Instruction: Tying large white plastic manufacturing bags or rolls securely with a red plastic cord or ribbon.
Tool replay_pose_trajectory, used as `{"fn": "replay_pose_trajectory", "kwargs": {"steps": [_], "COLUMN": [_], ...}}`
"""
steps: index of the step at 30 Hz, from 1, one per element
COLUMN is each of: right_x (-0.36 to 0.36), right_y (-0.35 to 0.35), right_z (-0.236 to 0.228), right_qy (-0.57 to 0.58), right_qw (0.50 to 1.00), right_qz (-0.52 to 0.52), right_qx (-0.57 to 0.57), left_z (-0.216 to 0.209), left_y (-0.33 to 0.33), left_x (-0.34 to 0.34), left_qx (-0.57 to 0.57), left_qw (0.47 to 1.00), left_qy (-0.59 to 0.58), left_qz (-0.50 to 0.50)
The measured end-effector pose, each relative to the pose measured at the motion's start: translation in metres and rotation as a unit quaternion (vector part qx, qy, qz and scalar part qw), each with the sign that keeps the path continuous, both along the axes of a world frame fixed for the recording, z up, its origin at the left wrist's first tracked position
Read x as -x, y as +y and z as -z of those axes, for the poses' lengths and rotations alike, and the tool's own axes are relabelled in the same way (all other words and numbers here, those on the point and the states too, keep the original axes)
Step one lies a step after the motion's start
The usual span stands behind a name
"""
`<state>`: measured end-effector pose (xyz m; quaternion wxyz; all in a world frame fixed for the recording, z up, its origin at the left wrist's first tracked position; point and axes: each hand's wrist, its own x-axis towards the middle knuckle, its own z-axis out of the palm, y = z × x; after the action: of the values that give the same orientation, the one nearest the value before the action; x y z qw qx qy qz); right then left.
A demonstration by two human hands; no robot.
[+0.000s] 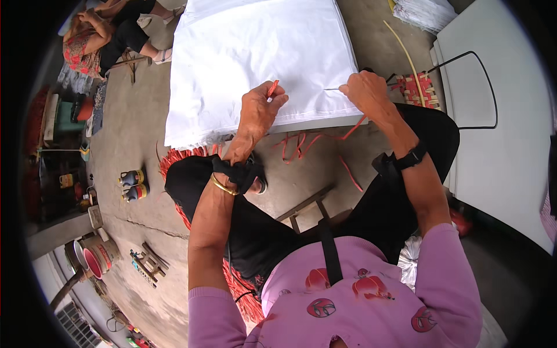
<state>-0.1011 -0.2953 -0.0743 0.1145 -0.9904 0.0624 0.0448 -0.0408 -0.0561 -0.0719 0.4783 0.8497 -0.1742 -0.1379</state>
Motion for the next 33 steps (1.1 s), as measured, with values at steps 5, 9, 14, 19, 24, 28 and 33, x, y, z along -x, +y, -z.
{"fn": "replay_pose_trajectory", "kwargs": {"steps": [5,9,14,19,24,28,33], "right_x": [0.004,0.005,-0.001,-0.009,-0.011,0.006,0.019], "right_y": [0.001,-0.001,0.0,-0.003,0.009,-0.001,0.021], "right_z": [0.009,0.016,0.019,0.014,0.005,0.012,-0.036], "right_qy": [-0.044,-0.052,-0.036,-0.012,-0.021,-0.017,-0.089], "right_qw": [0.999,0.999,0.999,1.0,1.0,0.999,0.991], "right_qz": [-0.008,-0.004,0.012,0.024,0.005,0.049,0.003], "right_qx": [0.01,-0.002,-0.008,-0.016,-0.008,-0.003,-0.105], "left_z": [0.003,0.003,0.012,0.013,0.006,0.044,0.025], "left_y": [-0.013,-0.022,-0.024,-0.028,-0.02,-0.032,-0.032], "left_x": [0.022,0.035,0.026,0.015,0.017,0.025,0.026], "left_qx": [-0.05,-0.132,-0.158,-0.18,-0.214,-0.175,-0.152], "left_qw": [0.996,0.963,0.956,0.934,0.921,0.93,0.938], "left_qy": [-0.041,-0.165,-0.188,-0.244,-0.273,-0.28,-0.3], "left_qz": [0.066,0.166,0.16,0.187,0.178,0.159,0.086]}}
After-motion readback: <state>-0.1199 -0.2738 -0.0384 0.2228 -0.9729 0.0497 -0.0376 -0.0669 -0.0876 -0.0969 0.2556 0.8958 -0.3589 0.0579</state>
